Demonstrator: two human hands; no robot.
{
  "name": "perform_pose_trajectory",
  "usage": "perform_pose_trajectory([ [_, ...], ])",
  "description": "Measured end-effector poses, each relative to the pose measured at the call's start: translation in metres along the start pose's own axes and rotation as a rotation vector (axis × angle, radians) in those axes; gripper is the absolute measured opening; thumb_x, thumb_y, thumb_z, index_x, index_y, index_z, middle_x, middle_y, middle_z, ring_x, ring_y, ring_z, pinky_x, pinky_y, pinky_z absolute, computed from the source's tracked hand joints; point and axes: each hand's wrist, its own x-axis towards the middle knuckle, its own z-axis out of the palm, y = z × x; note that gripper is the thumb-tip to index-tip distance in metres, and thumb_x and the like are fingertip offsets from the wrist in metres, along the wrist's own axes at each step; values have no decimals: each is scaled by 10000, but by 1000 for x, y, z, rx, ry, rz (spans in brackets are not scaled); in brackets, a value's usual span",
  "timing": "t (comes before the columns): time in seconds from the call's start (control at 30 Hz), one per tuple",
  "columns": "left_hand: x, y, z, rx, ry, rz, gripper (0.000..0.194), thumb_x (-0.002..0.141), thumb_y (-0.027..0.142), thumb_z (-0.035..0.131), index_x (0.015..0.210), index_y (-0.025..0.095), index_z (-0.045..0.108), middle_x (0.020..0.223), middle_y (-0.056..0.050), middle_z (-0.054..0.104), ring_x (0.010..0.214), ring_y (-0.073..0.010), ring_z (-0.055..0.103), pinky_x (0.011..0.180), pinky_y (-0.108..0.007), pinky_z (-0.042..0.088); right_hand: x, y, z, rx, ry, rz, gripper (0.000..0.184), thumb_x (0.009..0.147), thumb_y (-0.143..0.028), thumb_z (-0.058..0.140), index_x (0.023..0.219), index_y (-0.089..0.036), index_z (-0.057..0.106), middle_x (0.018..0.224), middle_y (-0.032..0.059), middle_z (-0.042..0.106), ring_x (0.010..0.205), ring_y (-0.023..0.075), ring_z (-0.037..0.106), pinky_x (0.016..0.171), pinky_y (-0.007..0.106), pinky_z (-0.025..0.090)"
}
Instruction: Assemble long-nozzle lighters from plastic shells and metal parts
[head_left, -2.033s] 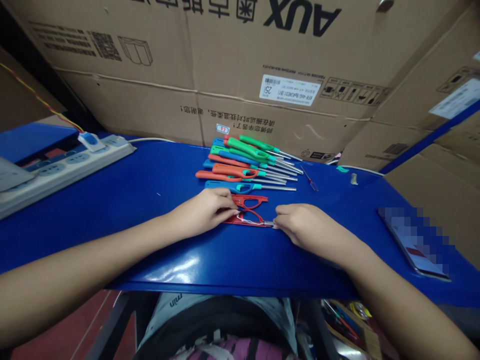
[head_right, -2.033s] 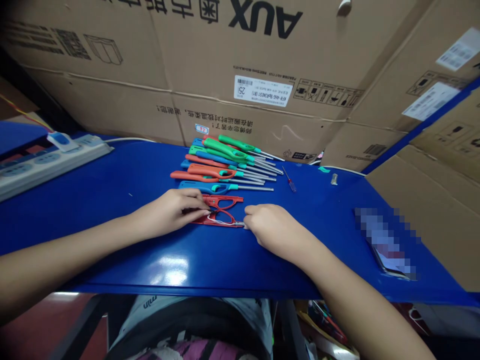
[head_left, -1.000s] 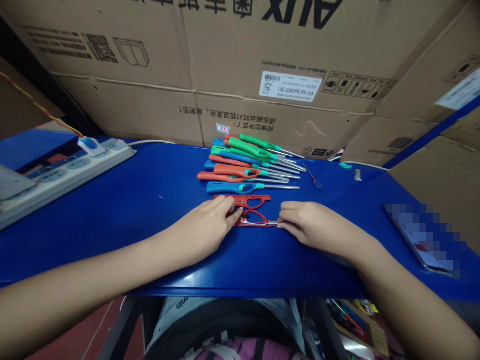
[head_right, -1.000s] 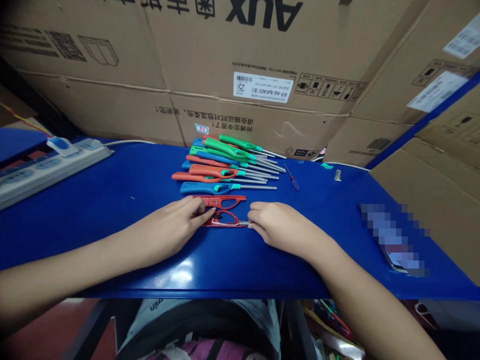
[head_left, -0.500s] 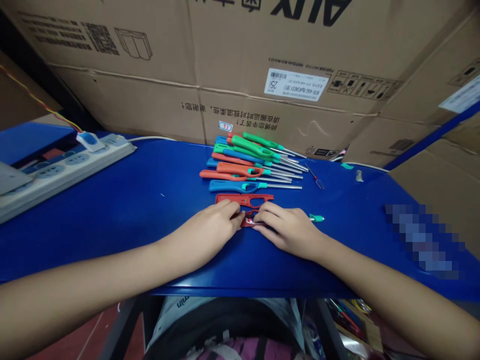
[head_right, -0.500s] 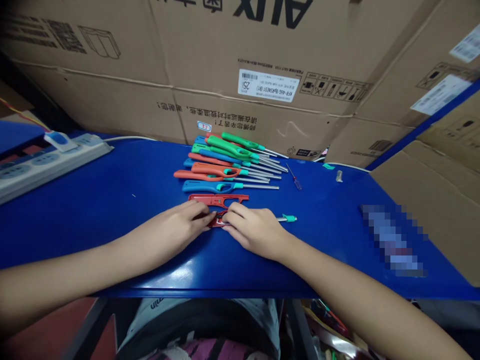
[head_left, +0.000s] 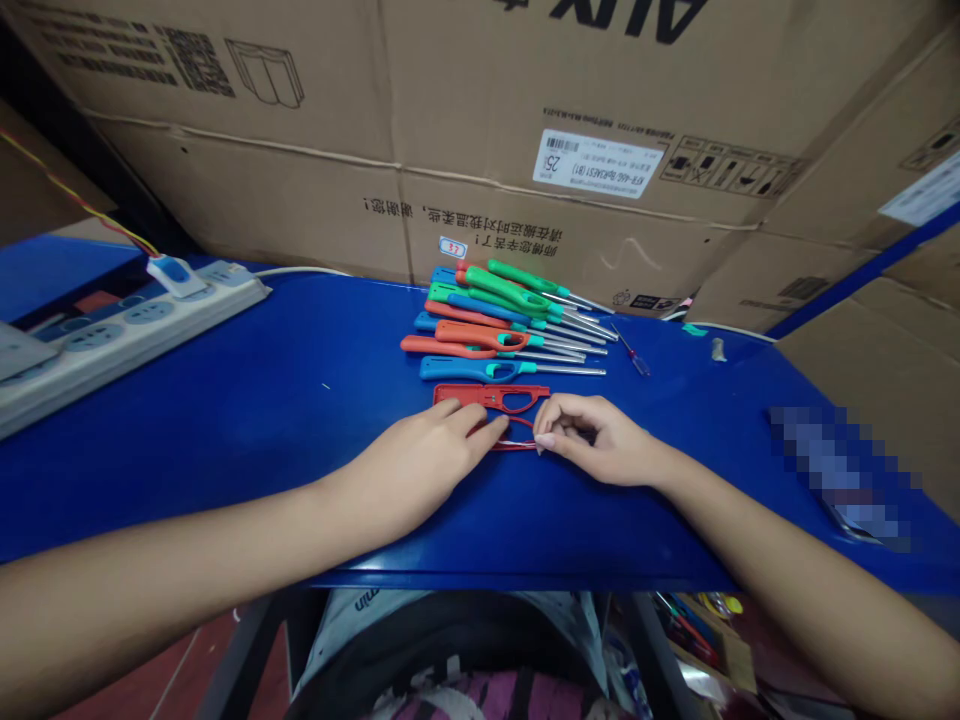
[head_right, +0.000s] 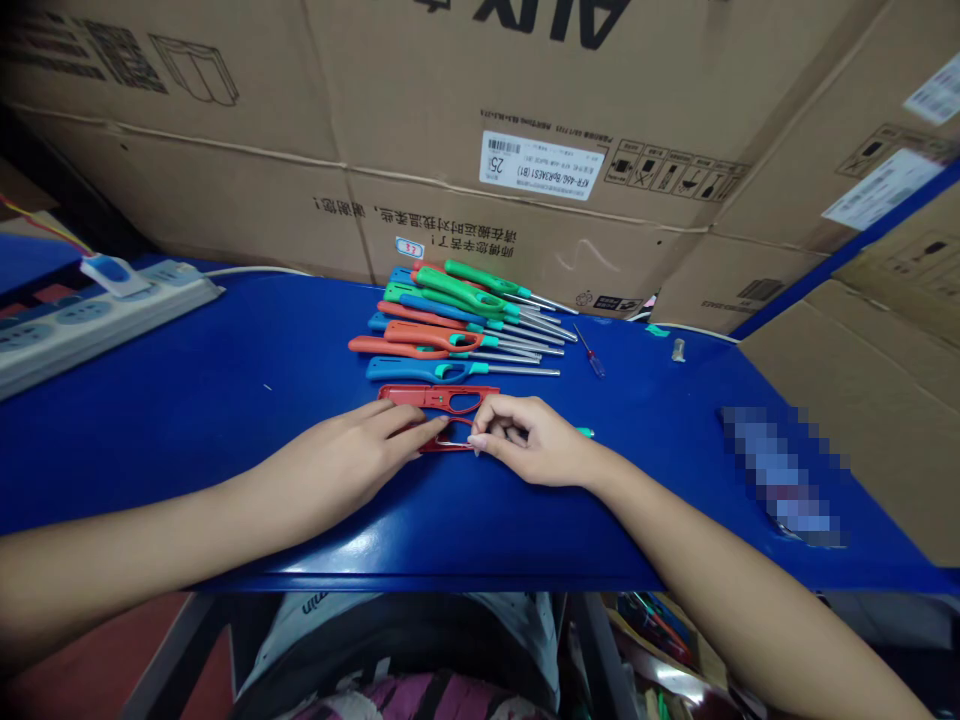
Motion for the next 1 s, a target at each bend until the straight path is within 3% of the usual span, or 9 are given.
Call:
perform_pose_trajectory([
  [0.1, 0, -3, 2, -8, 28, 44, 426, 954, 126, 546, 1367, 223, 591, 1275, -111, 642, 1112, -290, 623, 874, -414, 586, 0, 2, 0, -3, -1, 45, 200, 951, -346, 601, 889, -156, 607, 634, -45, 517, 515, 68, 382, 478, 204, 312],
  [0.17, 0, -4, 3, 5, 38, 59, 370, 970, 165, 536, 1319, 242, 635, 1281, -102, 646, 1129, -299, 620, 857, -419, 593, 1, 4, 1, -12, 30, 35, 210, 960, -343, 585, 903, -151, 645, 687, -16, 569, 557, 77, 446, 509, 206, 359],
  [0.3, 1, -4, 5, 24, 44, 73, 338, 979, 191, 526, 1284, 237, 665, 1265, -106, 654, 1133, -309, 616, 828, -423, 601, 2, 5, -1, 20, 72, 12, 227, 961, -331, 584, 944, -140, 707, 786, 37, 650, 624, 96, 544, 558, 219, 434],
  [0.43, 0, -5, 5, 15, 52, 82, 330, 979, 191, 520, 1270, 226, 674, 1262, -103, 657, 1124, -307, 620, 831, -421, 599, 2, 5, -7, -41, -5, -54, 164, 912, -259, 653, 1010, -143, 714, 867, 39, 625, 616, 79, 501, 539, 211, 414],
  [0.6, 0, -8, 2, -57, 70, 80, 311, 975, 167, 520, 1233, 227, 684, 1243, -72, 674, 1122, -269, 627, 890, -399, 582, 1, 2, -7, -209, -43, -166, 87, 923, -198, 633, 950, -152, 701, 891, 36, 628, 601, 67, 456, 555, 210, 398],
  [1.0, 5, -8, 1, -144, 43, 35, 261, 970, 129, 472, 1146, 187, 656, 1125, -93, 646, 1019, -252, 602, 870, -392, 536, 0, 0, 6, -300, 17, -138, 99, 964, -188, 557, 970, -191, 656, 889, 39, 629, 656, 108, 475, 596, 240, 402],
])
